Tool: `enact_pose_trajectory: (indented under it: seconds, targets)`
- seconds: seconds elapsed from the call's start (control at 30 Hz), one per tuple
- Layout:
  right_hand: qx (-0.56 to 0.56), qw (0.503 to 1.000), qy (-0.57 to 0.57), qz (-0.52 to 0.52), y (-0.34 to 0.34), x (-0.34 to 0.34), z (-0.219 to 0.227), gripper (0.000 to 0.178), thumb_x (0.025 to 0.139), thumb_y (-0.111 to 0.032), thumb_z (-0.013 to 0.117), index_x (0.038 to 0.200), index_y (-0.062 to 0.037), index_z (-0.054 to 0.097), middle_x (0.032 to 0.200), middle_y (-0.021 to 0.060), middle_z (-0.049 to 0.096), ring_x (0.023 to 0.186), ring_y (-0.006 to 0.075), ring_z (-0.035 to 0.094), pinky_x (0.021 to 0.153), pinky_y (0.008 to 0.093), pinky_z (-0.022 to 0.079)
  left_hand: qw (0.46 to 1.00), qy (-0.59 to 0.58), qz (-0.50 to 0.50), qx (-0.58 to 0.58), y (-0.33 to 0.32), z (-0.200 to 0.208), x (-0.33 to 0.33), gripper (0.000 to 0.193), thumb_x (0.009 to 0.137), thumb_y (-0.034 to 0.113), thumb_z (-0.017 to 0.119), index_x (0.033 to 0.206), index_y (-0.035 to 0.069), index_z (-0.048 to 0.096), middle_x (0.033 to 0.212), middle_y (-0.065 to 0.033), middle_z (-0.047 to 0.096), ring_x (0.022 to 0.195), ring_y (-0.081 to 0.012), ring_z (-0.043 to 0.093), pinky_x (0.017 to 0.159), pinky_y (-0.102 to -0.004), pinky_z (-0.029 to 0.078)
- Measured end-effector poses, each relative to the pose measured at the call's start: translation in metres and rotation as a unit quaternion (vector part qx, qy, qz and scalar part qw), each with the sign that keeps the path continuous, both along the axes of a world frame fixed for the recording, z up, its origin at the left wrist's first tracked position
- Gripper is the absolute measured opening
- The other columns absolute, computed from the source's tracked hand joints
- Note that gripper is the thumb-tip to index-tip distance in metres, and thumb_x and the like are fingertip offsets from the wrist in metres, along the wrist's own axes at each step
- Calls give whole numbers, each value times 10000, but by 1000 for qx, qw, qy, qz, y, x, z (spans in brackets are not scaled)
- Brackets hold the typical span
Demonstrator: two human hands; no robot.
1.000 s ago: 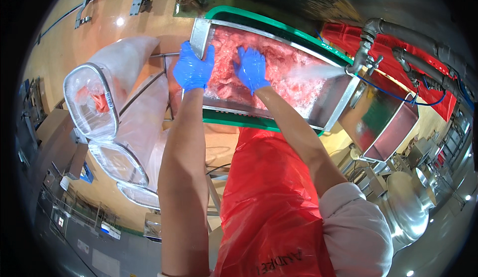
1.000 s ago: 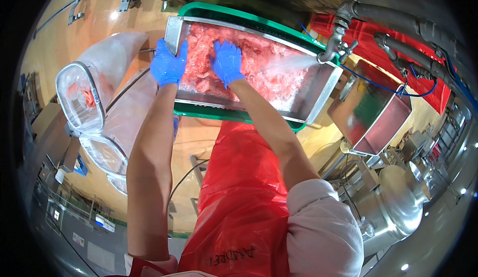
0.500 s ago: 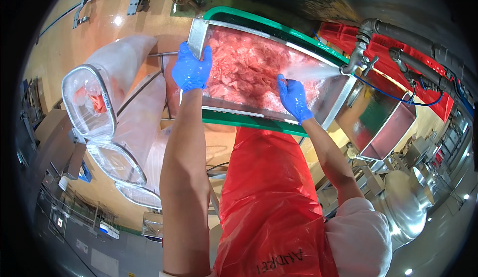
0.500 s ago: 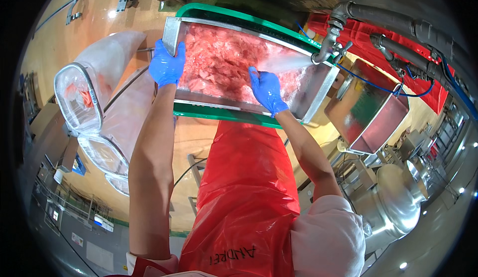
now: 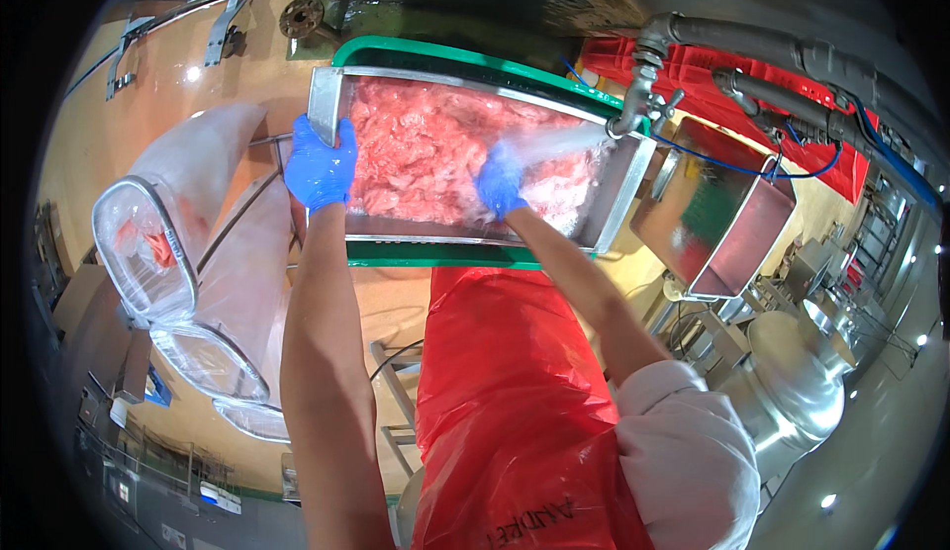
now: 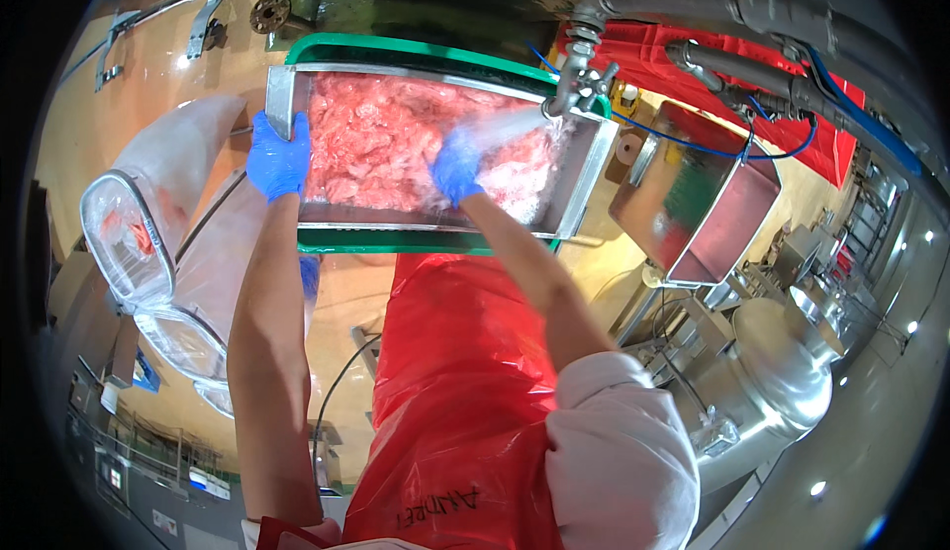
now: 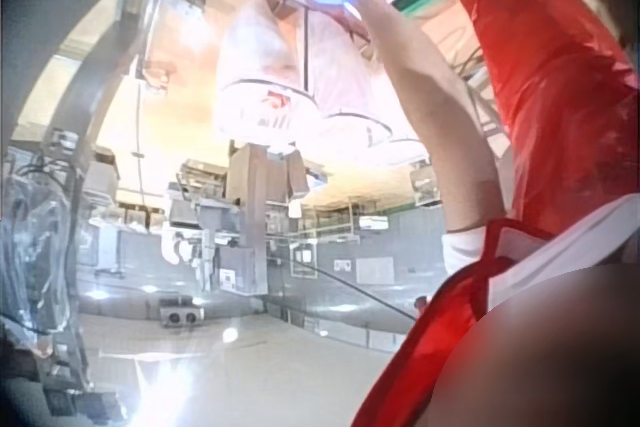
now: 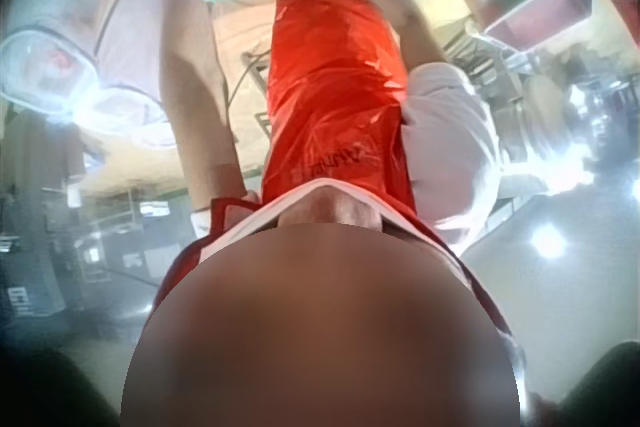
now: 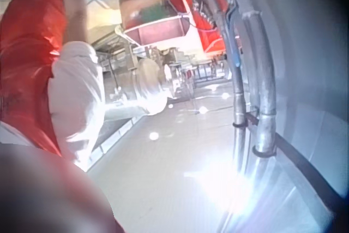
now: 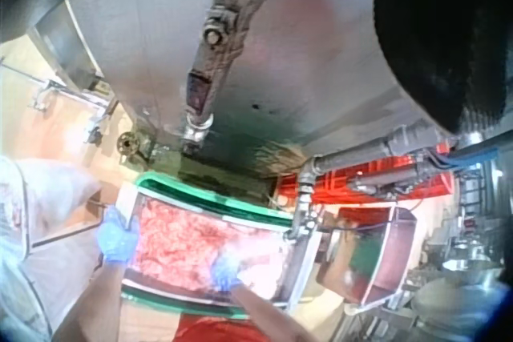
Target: The person washes ground meat in a green tray under running water, then transfers the meat into a red basket. They repeat this process with additional meat portions, rinsing and moving the meat between containers.
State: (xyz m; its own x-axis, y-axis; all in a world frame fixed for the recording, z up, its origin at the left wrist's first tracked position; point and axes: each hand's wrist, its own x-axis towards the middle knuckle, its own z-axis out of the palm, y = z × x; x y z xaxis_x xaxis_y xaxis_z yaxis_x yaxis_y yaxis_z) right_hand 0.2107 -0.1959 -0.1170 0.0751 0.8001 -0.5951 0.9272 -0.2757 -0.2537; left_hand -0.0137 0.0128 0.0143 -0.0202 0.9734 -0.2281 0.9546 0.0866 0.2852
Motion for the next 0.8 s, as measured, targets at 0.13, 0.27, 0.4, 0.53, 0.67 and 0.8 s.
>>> enact_pose_trajectory:
  seconds: [0.13,0.27,0.4,0.53,0.67,0.8]
  targets:
    - [-89,945,249,195,-16,74,25,494,767,-351,548,1091,22,563,991,208,592,899,351,570,797,535,418,1000,22,6,-4,0,3,3,499,761,474,606,1061,87,511,922,-194,636,786,-387,622,665,-476,490]
    - [-34,978,-112,171,-53,38,23,388,803,-308,513,1078,-49,601,901,189,616,856,307,593,785,445,455,1000,24,5,1,-2,3,2,499,762,479,601,1059,88,512,916,-192,640,786,-384,623,664,-478,489]
    - [2,984,22,176,-45,59,58,355,795,-301,526,1100,-140,609,975,132,617,922,268,590,785,407,479,1000,16,-2,6,1,-6,1,506,763,478,599,1079,94,512,905,-189,646,778,-382,627,660,-479,489]
    - [-80,923,-364,94,-73,19,-10,461,855,-329,489,1263,-114,469,1296,128,462,1169,201,468,928,424,392,999,36,-3,-18,1,10,10,513,768,454,594,1112,82,513,917,-180,640,821,-353,623,703,-470,486]
    - [-83,651,640,-399,-58,28,68,346,840,-140,599,1173,-54,558,1054,110,632,853,190,610,757,341,492,978,14,-172,117,-2,-4,0,527,774,406,594,1155,53,500,1029,-174,595,956,-335,568,800,-451,464]
    - [28,942,202,-266,-26,95,89,298,805,-296,622,947,-35,647,859,141,663,810,283,646,740,361,509,887,-2,-462,8,-13,-18,1,583,779,398,601,1212,31,470,1191,-183,510,1095,-346,483,900,-474,404]
